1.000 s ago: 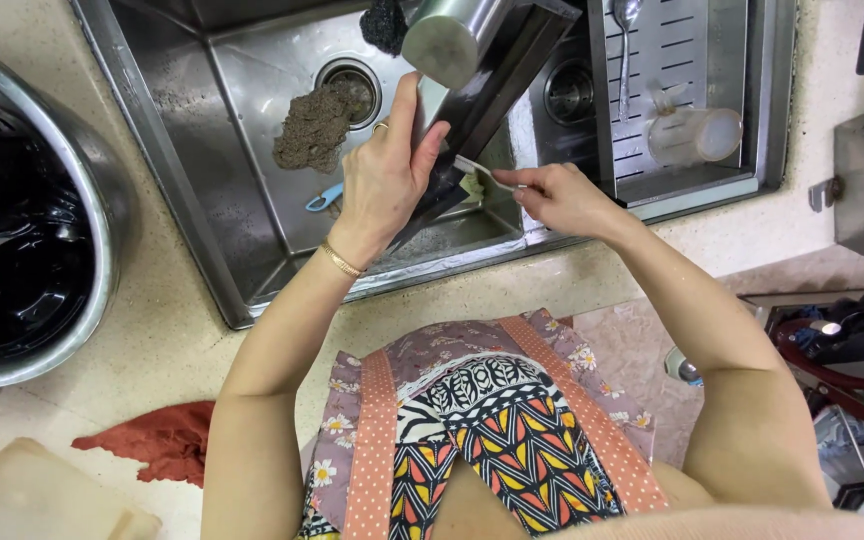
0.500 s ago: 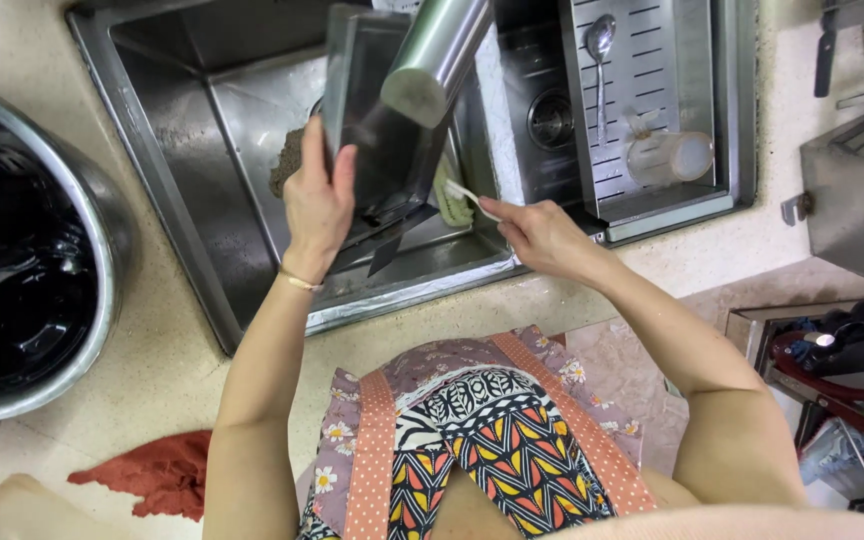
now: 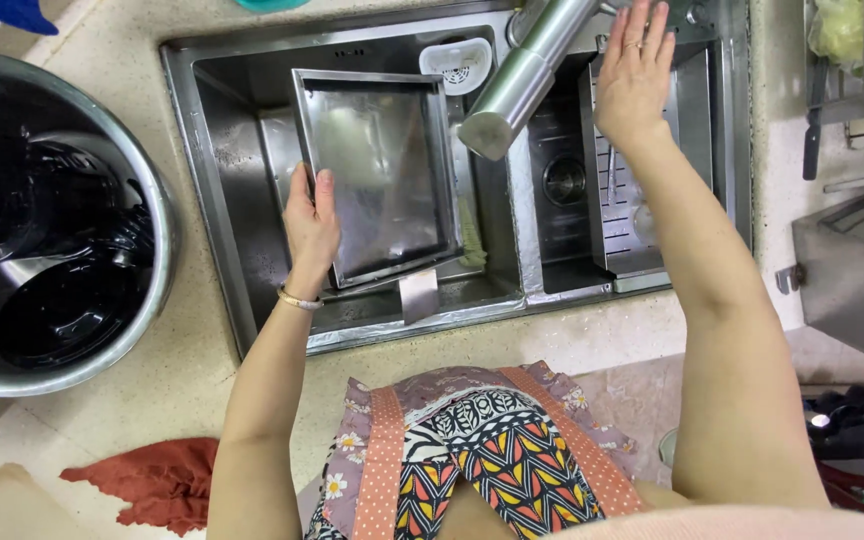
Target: Scrubbing and rinsing a metal sink filter or grease trap component in a kitchen sink.
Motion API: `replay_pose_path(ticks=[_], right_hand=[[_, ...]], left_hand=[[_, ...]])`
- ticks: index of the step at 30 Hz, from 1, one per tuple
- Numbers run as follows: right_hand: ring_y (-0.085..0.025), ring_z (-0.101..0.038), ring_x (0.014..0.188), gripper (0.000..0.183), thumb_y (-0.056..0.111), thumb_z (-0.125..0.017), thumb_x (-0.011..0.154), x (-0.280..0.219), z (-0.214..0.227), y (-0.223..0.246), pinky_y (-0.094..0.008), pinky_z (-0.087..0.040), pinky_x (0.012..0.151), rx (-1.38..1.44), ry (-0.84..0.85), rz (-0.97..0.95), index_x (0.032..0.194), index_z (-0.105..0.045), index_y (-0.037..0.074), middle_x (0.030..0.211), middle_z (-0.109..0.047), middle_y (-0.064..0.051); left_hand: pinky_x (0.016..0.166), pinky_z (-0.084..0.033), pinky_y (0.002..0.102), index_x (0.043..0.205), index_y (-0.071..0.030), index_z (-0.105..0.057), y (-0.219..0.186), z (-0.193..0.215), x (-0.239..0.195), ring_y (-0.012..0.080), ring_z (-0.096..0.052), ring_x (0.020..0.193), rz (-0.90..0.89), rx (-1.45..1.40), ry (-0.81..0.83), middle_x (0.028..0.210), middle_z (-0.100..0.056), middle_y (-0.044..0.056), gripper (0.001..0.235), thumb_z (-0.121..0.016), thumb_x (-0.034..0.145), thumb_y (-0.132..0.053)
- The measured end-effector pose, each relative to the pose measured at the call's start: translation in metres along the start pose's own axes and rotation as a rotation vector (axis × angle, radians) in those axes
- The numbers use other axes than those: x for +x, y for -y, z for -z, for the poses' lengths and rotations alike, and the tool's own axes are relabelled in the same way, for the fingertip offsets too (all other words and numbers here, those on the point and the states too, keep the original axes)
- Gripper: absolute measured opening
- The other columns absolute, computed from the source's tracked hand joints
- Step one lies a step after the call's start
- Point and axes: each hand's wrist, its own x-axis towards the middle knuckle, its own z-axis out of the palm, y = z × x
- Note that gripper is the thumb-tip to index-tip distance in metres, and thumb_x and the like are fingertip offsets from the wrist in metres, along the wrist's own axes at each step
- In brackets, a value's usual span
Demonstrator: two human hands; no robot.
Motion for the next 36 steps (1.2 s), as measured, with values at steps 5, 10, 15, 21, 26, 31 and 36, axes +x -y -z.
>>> replay_pose_path(ticks=[5,10,15,21,26,31,36], right_hand=[[-0.037,-0.068,0.115,0.042,0.025,-0.064,0.097,0.023,0.126,0.096,-0.052,-0.056,0.099,0.662,0.331,-0.219,0.131,-0.066,0.001,0.122,-0.07,-0.022],[-0.018,-0.073,0.093,0.051,0.044,-0.063,0.101,0.027,0.125,0.167,-0.035,-0.063,0.077,1.7,0.456,-0.174,0.125,-0.068,-0.001,0.105,-0.073,-0.008],[-0.017,-0.074,0.094,0.051,0.045,-0.06,0.099,0.046,0.134,0.19,-0.031,-0.063,0.08,1.927,0.604,-0.304,0.12,-0.068,-0.001,0.107,-0.074,-0.01],[-0.018,-0.066,0.107,0.057,0.046,-0.056,0.107,0.044,0.168,0.172,-0.032,-0.055,0.089,1.879,0.439,-0.143,0.13,-0.066,-0.006,0.119,-0.069,-0.012],[-0.02,-0.071,0.116,0.066,0.053,-0.049,0.103,0.03,0.203,0.16,-0.032,-0.058,0.098,1.643,0.382,-0.094,0.135,-0.064,-0.002,0.126,-0.073,-0.013],[-0.02,-0.072,0.113,0.049,0.038,-0.057,0.104,0.017,0.206,0.148,-0.031,-0.06,0.095,1.685,0.322,-0.097,0.133,-0.065,-0.001,0.126,-0.071,-0.013],[-0.016,-0.072,0.107,0.031,0.02,-0.064,0.106,-0.002,0.216,0.135,-0.029,-0.059,0.091,1.602,0.151,0.04,0.131,-0.065,0.001,0.121,-0.072,-0.009]], left_hand=[[0.074,-0.046,0.03,0.121,-0.001,-0.062,0.019,-0.005,0.001,0.0139,-0.053,0.081,0.141,-0.128,0.097,0.086,-0.06,0.004,0.039,-0.053,0.108,-0.037],[0.085,-0.047,0.027,0.126,-0.001,-0.063,0.087,-0.039,-0.002,0.0107,-0.056,0.094,0.343,-0.358,0.183,0.103,-0.064,0.002,0.042,-0.056,0.109,-0.039],[0.103,-0.046,0.022,0.137,-0.004,-0.06,0.144,-0.074,-0.006,0.0043,-0.061,0.116,0.399,-0.638,0.286,0.128,-0.068,-0.001,0.049,-0.054,0.107,-0.042],[0.071,-0.054,0.036,0.127,-0.002,-0.062,0.089,-0.077,0.002,0.0193,-0.065,0.083,0.592,-0.91,0.608,0.102,-0.068,0.011,0.059,-0.049,0.11,-0.056],[0.087,-0.059,0.032,0.134,-0.005,-0.059,0.043,-0.078,0.018,0.0105,-0.067,0.1,0.499,-0.981,0.641,0.117,-0.069,0.003,0.064,-0.046,0.103,-0.059],[0.088,-0.059,0.031,0.137,-0.008,-0.057,0.053,-0.081,0.02,0.0107,-0.068,0.101,0.559,-1.054,0.591,0.118,-0.069,0.001,0.062,-0.047,0.101,-0.058],[0.073,-0.06,0.033,0.135,-0.011,-0.061,0.079,-0.074,0.01,0.0128,-0.07,0.087,0.628,-1.022,0.522,0.108,-0.07,0.003,0.064,-0.045,0.101,-0.063]])
